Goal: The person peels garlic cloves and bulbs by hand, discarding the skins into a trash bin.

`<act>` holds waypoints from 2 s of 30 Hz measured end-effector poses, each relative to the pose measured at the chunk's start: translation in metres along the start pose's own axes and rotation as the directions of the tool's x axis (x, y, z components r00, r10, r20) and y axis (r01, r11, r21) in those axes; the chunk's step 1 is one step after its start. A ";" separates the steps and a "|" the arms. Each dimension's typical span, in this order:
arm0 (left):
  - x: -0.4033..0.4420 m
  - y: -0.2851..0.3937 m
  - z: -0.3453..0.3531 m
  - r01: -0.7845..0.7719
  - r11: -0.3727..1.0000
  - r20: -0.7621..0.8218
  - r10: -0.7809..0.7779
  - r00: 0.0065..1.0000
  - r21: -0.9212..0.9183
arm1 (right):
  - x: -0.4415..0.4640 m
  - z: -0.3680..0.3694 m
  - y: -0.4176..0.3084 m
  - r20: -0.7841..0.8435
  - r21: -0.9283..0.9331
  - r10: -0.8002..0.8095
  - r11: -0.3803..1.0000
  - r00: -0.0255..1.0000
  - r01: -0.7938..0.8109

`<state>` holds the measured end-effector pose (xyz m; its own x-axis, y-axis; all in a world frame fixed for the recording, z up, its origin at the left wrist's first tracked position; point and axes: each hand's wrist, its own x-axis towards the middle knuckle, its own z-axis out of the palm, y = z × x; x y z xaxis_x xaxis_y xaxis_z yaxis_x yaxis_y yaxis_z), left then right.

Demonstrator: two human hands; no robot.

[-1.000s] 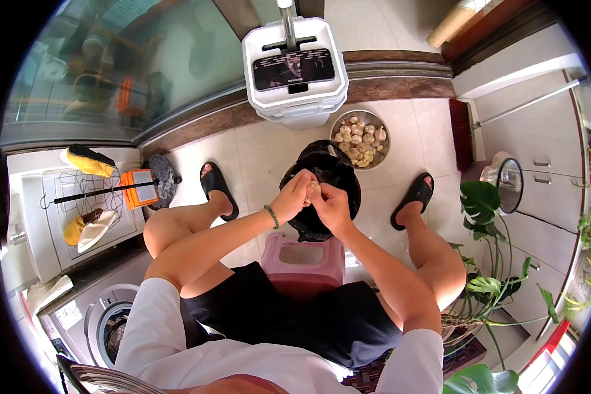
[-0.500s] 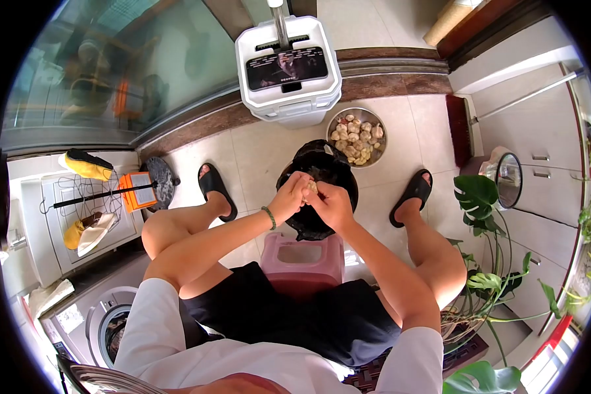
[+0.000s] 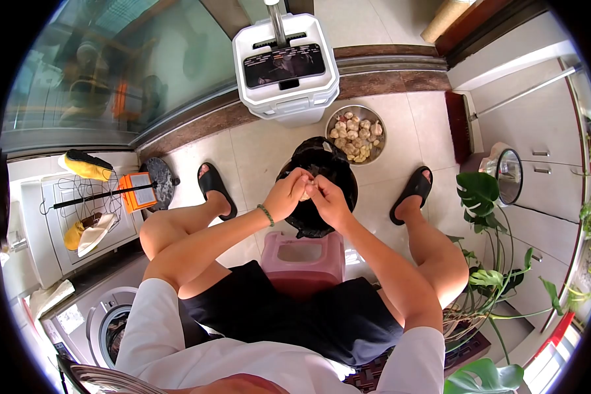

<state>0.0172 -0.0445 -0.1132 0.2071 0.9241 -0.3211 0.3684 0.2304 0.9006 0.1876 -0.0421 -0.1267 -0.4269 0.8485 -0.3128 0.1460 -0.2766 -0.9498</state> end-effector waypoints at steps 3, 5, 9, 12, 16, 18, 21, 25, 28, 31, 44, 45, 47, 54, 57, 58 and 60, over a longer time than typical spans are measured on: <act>0.001 0.000 0.003 0.012 1.000 -0.012 -0.012 1.000 -0.026 | 0.001 0.002 0.005 -0.035 0.042 -0.088 0.995 0.995 0.090; 0.003 -0.001 0.003 0.039 0.998 -0.004 -0.039 0.999 -0.056 | 0.002 0.000 -0.005 -0.060 0.031 -0.053 0.998 0.997 0.055; 0.007 -0.006 0.001 -0.028 0.998 -0.027 0.026 0.999 -0.059 | 0.003 -0.004 -0.004 -0.105 0.131 0.038 0.991 0.994 -0.024; 0.011 -0.018 -0.004 0.074 0.979 0.028 -0.070 0.997 -0.192 | 0.002 -0.011 -0.007 -0.191 0.074 0.091 0.994 0.977 -0.078; 0.012 -0.013 -0.015 0.179 0.944 0.125 -0.149 0.981 -0.277 | 0.001 -0.022 0.007 -0.188 -0.273 0.034 0.958 0.982 -0.085; 0.009 0.000 -0.022 0.249 0.948 0.224 -0.203 0.953 -0.198 | -0.005 -0.021 -0.001 -0.207 -0.407 -0.036 0.912 0.978 -0.053; 0.005 -0.003 -0.023 0.206 0.938 0.274 -0.128 0.953 -0.278 | -0.007 -0.018 -0.005 -0.240 -0.384 -0.186 0.920 0.953 0.082; 0.004 -0.008 -0.018 0.049 0.933 0.279 0.057 0.958 -0.358 | -0.004 -0.018 0.000 -0.168 -0.053 -0.015 0.999 0.986 0.006; 0.003 -0.005 -0.017 0.127 0.903 0.311 0.008 0.950 -0.410 | -0.004 -0.018 -0.001 -0.090 0.029 0.064 0.998 0.994 -0.062; 0.003 -0.011 -0.012 0.085 0.897 0.289 0.049 0.956 -0.434 | -0.005 -0.017 0.000 -0.036 0.105 0.134 0.986 0.990 -0.129; 0.000 0.006 0.001 0.319 0.940 0.314 -0.268 0.911 -0.124 | -0.003 -0.007 0.008 -0.049 0.328 0.347 0.891 0.936 -0.313; 0.000 0.003 0.003 0.338 0.935 0.369 -0.279 0.887 -0.106 | -0.003 -0.006 0.008 -0.066 0.276 0.338 0.911 0.939 -0.308; -0.003 0.003 0.010 0.370 0.904 0.379 -0.272 0.884 -0.214 | -0.006 -0.001 0.003 -0.098 0.189 0.364 0.921 0.926 -0.342; 0.004 0.010 0.017 0.502 0.759 0.320 -0.394 0.861 -0.415 | -0.005 0.006 -0.006 -0.234 -0.291 0.077 0.946 0.969 -0.145; 0.004 0.014 0.021 0.531 0.734 0.313 -0.432 0.846 -0.423 | -0.001 0.007 -0.006 -0.276 -0.255 0.096 0.952 0.956 -0.170; 0.004 0.015 0.022 0.565 0.711 0.321 -0.466 0.825 -0.419 | -0.001 0.008 -0.007 -0.275 -0.256 0.094 0.952 0.957 -0.167; 0.004 0.017 0.024 0.521 0.743 0.244 -0.460 0.854 -0.420 | 0.000 0.012 -0.008 -0.314 -0.261 0.135 0.939 0.940 -0.223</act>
<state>0.0460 -0.0447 -0.1065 0.2289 0.6084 -0.7599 0.0006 0.7806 0.6251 0.1759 -0.0453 -0.1194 -0.1012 0.9015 -0.4207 0.4654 -0.3308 -0.8210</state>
